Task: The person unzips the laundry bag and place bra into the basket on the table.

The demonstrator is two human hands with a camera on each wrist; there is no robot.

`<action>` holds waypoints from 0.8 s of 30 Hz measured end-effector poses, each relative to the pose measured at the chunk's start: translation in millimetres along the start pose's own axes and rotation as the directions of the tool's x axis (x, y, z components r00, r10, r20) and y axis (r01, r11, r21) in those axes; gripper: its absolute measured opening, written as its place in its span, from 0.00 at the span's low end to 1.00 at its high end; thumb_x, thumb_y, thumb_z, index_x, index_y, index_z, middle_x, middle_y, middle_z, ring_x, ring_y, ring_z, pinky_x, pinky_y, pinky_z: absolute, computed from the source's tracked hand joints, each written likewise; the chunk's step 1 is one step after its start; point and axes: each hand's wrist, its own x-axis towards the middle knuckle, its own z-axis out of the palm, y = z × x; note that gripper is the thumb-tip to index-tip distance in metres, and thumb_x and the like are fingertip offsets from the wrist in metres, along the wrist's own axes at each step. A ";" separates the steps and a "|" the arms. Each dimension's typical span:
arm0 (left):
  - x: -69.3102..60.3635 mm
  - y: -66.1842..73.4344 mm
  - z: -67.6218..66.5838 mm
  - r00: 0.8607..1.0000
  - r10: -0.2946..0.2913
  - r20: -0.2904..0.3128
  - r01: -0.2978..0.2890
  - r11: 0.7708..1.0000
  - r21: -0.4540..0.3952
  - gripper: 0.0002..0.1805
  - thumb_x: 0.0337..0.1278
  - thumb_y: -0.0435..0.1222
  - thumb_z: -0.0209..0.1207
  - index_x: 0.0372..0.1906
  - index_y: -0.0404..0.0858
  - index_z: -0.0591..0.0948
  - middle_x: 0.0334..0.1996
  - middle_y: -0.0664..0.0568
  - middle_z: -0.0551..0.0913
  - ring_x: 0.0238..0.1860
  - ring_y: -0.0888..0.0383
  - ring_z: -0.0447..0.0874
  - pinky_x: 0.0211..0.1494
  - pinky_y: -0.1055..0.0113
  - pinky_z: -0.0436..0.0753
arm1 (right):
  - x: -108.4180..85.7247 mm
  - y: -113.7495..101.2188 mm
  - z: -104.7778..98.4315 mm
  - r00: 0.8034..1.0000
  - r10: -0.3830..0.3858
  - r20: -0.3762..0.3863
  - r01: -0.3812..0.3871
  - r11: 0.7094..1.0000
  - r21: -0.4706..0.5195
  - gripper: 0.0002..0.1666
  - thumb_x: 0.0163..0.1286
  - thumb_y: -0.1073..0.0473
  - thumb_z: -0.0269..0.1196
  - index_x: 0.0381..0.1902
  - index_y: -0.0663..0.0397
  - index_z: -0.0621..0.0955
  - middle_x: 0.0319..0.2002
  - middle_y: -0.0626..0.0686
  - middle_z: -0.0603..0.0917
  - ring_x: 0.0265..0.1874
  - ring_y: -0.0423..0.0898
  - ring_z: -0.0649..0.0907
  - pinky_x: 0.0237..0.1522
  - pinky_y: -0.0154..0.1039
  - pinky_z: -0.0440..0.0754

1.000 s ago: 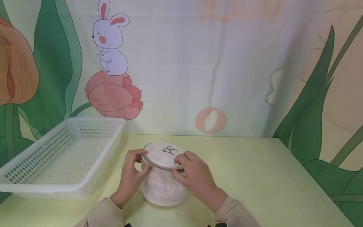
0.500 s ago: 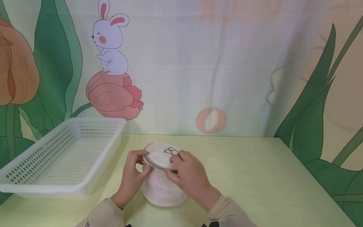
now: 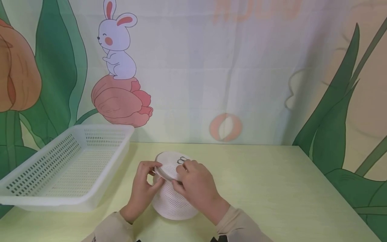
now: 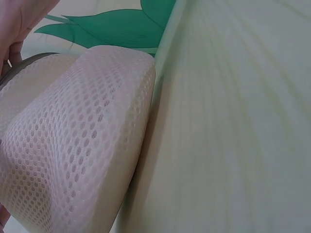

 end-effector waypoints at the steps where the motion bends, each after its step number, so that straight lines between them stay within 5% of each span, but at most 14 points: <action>1: -0.1 0.1 0.3 1.000 0.006 -0.004 -0.006 1.000 0.000 0.22 0.41 0.25 0.67 0.46 0.36 0.76 0.41 0.44 0.72 0.39 0.57 0.74 0.39 0.68 0.81 | 0.5 -0.5 0.4 1.000 -0.009 -0.007 0.009 1.000 -0.010 0.17 0.44 0.51 0.75 0.28 0.51 0.80 0.27 0.48 0.80 0.25 0.43 0.79 0.28 0.32 0.80; 13: -1.4 1.7 3.3 0.999 0.041 -0.013 -0.041 0.999 0.011 0.20 0.41 0.26 0.69 0.44 0.37 0.76 0.39 0.45 0.71 0.38 0.58 0.75 0.37 0.69 0.81 | 1.7 -6.7 6.1 0.999 -0.052 -0.004 0.051 0.996 -0.073 0.17 0.46 0.49 0.73 0.25 0.50 0.77 0.25 0.48 0.80 0.20 0.41 0.76 0.22 0.31 0.74; 24: -3.3 0.3 3.3 0.999 0.033 -0.016 -0.033 0.999 0.012 0.21 0.41 0.27 0.70 0.44 0.37 0.76 0.38 0.46 0.71 0.37 0.57 0.75 0.37 0.69 0.81 | -1.4 -5.3 7.4 0.999 -0.013 0.033 0.012 1.000 0.023 0.11 0.54 0.52 0.73 0.28 0.49 0.82 0.29 0.46 0.82 0.26 0.41 0.78 0.28 0.30 0.80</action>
